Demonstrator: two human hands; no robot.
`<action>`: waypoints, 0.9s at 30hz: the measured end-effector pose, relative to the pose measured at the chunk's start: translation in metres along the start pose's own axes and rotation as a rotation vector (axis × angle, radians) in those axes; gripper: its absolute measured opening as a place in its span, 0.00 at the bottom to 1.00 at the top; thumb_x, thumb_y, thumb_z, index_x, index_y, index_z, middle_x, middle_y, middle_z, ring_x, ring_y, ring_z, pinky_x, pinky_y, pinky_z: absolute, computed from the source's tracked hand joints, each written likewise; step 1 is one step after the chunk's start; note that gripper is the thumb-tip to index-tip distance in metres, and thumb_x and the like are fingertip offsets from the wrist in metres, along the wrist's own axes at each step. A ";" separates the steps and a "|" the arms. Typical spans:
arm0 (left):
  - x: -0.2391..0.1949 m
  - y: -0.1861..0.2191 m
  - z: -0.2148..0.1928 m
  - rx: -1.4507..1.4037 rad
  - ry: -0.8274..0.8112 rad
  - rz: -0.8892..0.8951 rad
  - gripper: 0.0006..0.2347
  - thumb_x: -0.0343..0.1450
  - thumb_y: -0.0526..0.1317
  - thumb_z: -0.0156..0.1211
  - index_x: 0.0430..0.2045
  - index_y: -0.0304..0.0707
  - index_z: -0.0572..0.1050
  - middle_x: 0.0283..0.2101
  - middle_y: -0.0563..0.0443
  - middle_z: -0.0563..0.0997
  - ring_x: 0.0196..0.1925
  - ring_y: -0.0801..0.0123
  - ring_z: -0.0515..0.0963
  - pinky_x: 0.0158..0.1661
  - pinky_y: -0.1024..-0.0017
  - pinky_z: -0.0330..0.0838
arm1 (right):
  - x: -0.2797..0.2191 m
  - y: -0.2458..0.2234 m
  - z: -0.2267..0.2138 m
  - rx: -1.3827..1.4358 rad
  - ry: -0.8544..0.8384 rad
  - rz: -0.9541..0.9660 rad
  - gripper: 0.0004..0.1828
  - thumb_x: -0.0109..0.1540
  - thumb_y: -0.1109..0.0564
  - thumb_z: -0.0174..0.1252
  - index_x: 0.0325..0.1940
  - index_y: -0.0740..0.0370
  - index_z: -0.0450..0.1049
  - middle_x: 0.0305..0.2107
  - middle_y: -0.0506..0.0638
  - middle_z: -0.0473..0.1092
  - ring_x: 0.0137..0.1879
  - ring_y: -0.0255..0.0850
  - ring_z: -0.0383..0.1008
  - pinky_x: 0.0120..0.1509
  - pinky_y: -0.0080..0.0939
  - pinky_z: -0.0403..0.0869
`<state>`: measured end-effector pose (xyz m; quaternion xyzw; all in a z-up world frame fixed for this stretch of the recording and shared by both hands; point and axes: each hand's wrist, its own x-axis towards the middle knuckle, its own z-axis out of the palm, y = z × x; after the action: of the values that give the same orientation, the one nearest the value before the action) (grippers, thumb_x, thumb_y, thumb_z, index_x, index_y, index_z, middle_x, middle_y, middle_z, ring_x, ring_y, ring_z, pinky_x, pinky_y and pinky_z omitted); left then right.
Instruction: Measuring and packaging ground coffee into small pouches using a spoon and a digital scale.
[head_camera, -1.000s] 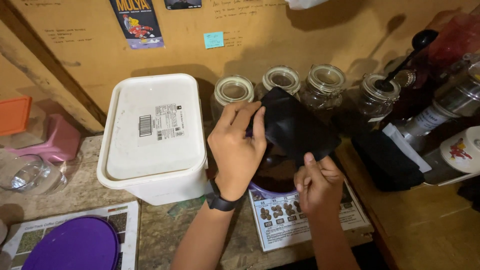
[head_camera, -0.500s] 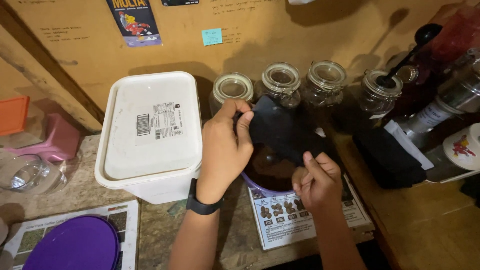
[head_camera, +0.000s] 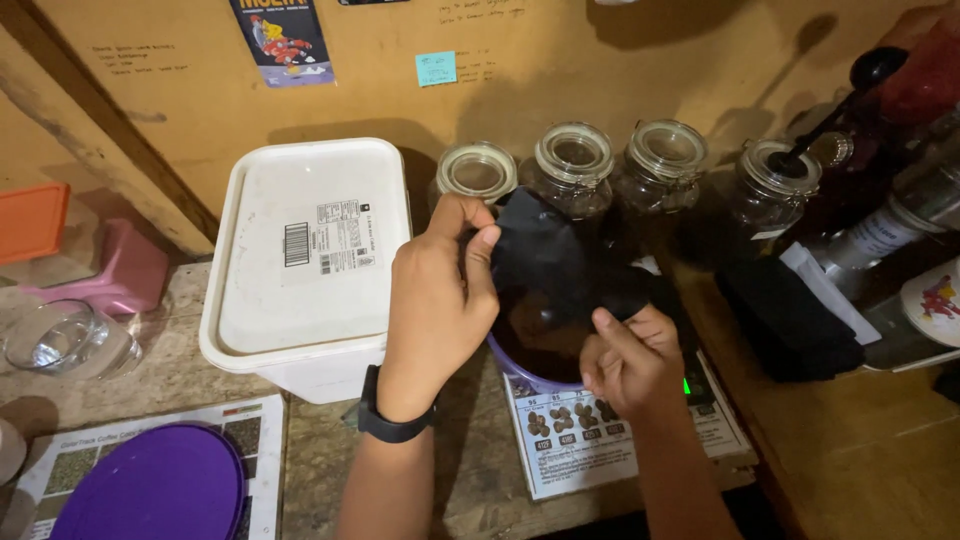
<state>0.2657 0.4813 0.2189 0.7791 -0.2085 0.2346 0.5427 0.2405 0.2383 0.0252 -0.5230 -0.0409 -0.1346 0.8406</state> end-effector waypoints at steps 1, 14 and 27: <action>0.000 0.000 0.000 -0.019 0.015 0.021 0.03 0.74 0.30 0.52 0.31 0.34 0.73 0.25 0.33 0.81 0.28 0.34 0.80 0.32 0.54 0.74 | 0.002 0.008 -0.014 0.034 -0.024 0.017 0.16 0.65 0.66 0.50 0.55 0.76 0.73 0.08 0.65 0.66 0.05 0.44 0.63 0.06 0.31 0.59; -0.001 -0.006 0.010 -0.111 0.094 0.093 0.03 0.74 0.29 0.56 0.31 0.36 0.76 0.29 0.41 0.83 0.35 0.44 0.84 0.41 0.58 0.77 | -0.003 -0.055 0.069 0.167 -0.071 0.046 0.15 0.66 0.68 0.49 0.55 0.71 0.75 0.33 0.68 0.79 0.08 0.42 0.66 0.08 0.28 0.62; 0.001 -0.006 0.031 -0.220 0.197 0.010 0.02 0.74 0.32 0.58 0.37 0.38 0.75 0.29 0.48 0.81 0.35 0.63 0.81 0.41 0.65 0.76 | 0.002 0.008 0.002 0.155 -0.034 -0.037 0.11 0.68 0.67 0.49 0.48 0.72 0.77 0.14 0.66 0.71 0.08 0.46 0.67 0.11 0.27 0.61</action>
<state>0.2741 0.4535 0.2059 0.6869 -0.1824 0.2883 0.6417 0.2446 0.2426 0.0194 -0.4578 -0.0748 -0.1376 0.8751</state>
